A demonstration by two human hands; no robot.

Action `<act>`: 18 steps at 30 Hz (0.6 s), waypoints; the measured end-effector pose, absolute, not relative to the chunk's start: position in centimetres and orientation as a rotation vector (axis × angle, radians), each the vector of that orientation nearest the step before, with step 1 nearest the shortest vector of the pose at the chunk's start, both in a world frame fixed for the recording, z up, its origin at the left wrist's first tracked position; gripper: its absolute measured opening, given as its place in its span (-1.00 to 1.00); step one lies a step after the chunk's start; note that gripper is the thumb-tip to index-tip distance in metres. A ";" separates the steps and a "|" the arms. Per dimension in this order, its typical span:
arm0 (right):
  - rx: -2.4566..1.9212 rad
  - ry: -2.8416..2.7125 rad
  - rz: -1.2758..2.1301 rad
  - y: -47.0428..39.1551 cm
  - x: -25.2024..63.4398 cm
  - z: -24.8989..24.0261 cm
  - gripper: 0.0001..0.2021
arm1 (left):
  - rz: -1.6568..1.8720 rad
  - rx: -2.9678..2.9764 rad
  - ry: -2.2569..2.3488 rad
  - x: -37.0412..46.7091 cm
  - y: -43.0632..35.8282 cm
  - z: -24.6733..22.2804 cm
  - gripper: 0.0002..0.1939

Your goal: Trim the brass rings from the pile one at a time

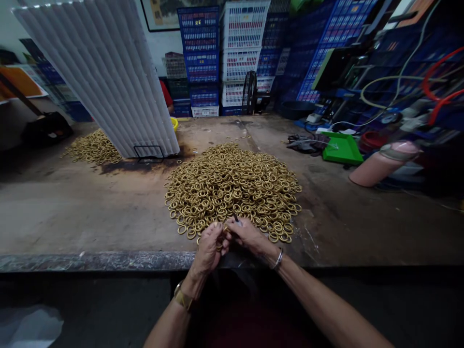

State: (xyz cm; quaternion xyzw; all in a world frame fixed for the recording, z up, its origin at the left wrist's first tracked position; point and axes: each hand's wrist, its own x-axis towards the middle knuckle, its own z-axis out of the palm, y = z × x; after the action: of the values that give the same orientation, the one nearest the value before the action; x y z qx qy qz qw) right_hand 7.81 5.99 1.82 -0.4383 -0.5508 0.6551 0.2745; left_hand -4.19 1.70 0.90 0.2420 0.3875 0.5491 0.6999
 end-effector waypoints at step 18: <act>-1.138 -1.926 0.986 6.1 8.2 1.1 -0.86 | 1.242 0.552 0.941 -4.3 1.5 0.0 -0.69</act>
State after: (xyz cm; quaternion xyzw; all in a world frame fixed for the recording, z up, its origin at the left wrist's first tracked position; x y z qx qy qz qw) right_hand 8.24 6.07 1.09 -0.4375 -0.7404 0.3790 0.3416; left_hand -4.26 1.47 -0.02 0.2455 0.4185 0.5528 0.6775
